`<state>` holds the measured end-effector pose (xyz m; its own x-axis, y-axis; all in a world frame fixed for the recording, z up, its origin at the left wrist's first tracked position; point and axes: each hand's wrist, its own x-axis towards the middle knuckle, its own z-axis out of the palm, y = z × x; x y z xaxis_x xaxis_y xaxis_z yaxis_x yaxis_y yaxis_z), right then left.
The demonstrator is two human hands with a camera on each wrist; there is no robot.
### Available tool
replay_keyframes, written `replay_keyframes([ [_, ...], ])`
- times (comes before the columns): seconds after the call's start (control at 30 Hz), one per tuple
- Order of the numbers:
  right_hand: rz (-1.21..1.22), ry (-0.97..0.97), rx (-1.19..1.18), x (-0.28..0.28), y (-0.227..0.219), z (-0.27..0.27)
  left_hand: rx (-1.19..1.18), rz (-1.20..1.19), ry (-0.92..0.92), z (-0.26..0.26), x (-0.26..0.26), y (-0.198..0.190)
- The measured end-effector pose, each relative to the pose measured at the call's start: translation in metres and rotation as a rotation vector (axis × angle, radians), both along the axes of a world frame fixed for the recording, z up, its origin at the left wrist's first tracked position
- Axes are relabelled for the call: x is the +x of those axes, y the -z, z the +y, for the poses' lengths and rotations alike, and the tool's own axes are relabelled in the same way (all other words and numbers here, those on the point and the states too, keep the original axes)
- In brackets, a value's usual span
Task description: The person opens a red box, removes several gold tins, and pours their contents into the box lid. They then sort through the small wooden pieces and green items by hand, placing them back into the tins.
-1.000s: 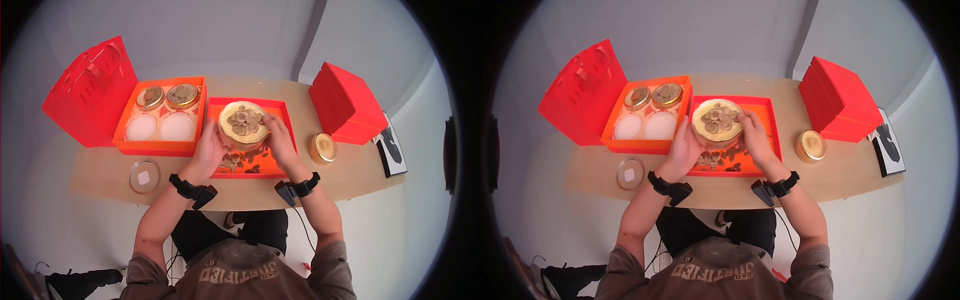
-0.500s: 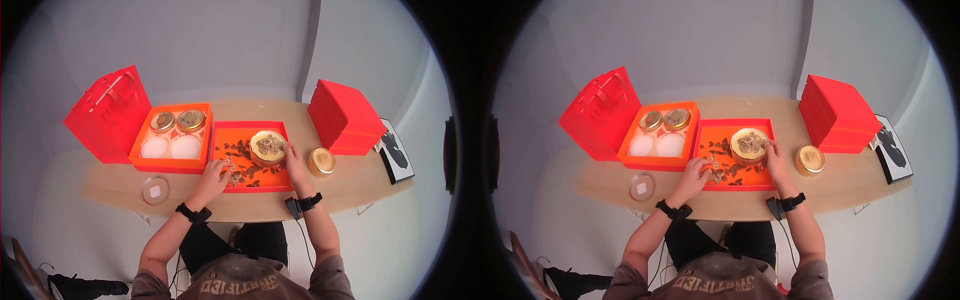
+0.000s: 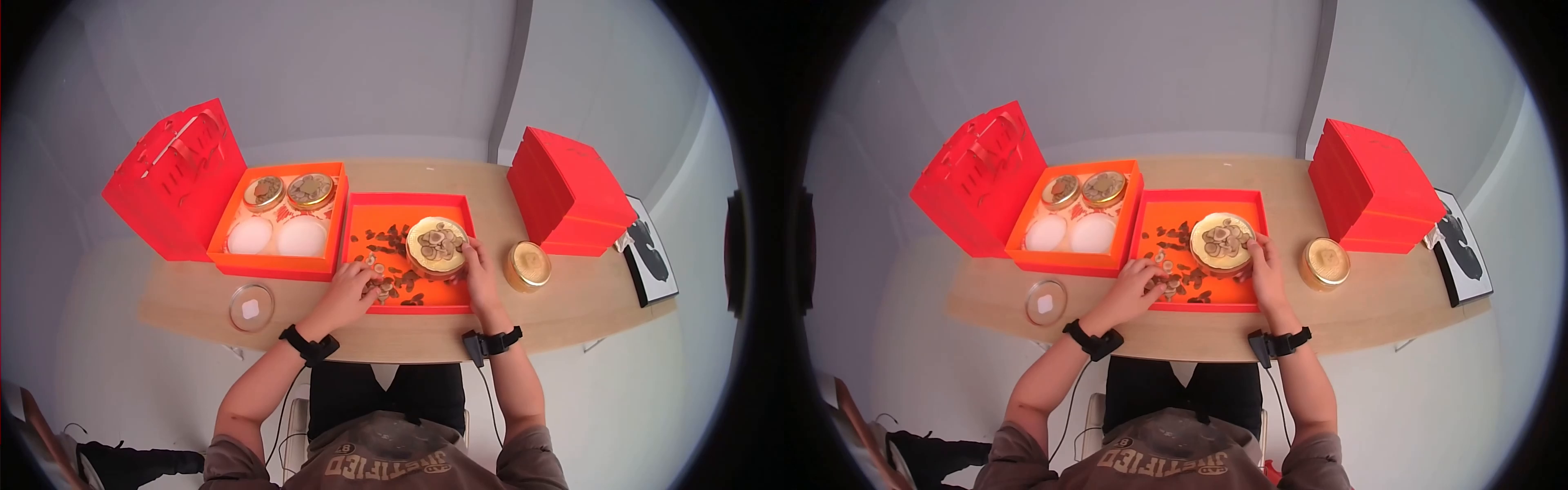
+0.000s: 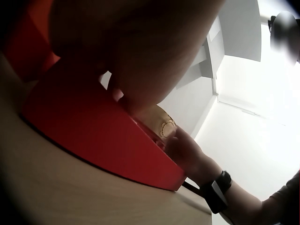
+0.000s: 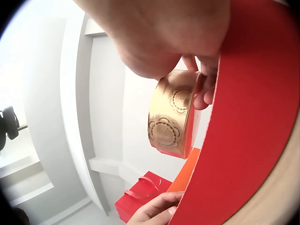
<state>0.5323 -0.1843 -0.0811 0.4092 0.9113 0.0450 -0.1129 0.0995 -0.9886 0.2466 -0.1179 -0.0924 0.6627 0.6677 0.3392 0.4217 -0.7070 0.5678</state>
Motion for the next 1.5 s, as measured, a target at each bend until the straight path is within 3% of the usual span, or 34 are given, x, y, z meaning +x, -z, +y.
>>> replay_keyframes([
  [0.13, 0.011, -0.013, 0.015, 0.002, 0.003, -0.001, -0.041, 0.003, 0.016, 0.012, 0.000, -0.008],
  [0.33, 0.048, -0.014, 0.012, 0.002, 0.003, 0.001, -0.029, 0.399, -0.058, 0.056, 0.022, -0.035],
  [0.47, 0.060, 0.016, -0.009, 0.001, 0.001, 0.001, 0.074, 0.464, -0.050, 0.072, 0.035, -0.036],
  [0.53, 0.049, 0.003, 0.002, 0.001, 0.000, 0.000, 0.178, 0.639, -0.054, 0.075, 0.047, -0.043],
  [0.63, 0.061, -0.014, 0.012, 0.001, 0.000, 0.000, 0.183, 0.710, -0.105, 0.075, 0.056, -0.044],
  [0.97, 0.091, -0.032, 0.050, 0.004, 0.005, 0.000, 0.111, 0.773, -0.130, 0.092, 0.058, -0.031],
  [1.1, 0.094, -0.031, 0.042, 0.003, 0.003, -0.002, 0.066, 0.855, -0.091, 0.087, 0.055, -0.052],
  [1.2, 0.105, -0.030, 0.046, 0.002, 0.005, -0.003, -0.178, 0.803, -0.071, 0.083, 0.054, -0.073],
  [1.33, 0.093, -0.024, 0.038, 0.001, 0.003, -0.001, -0.212, 0.811, -0.080, 0.083, 0.056, -0.069],
  [1.4, 0.094, -0.017, 0.027, 0.002, 0.002, 0.000, 0.021, 0.843, -0.066, 0.085, 0.056, -0.054],
  [1.5, 0.106, -0.013, 0.033, 0.001, 0.006, -0.001, 0.171, 0.747, -0.100, 0.092, 0.050, -0.025],
])
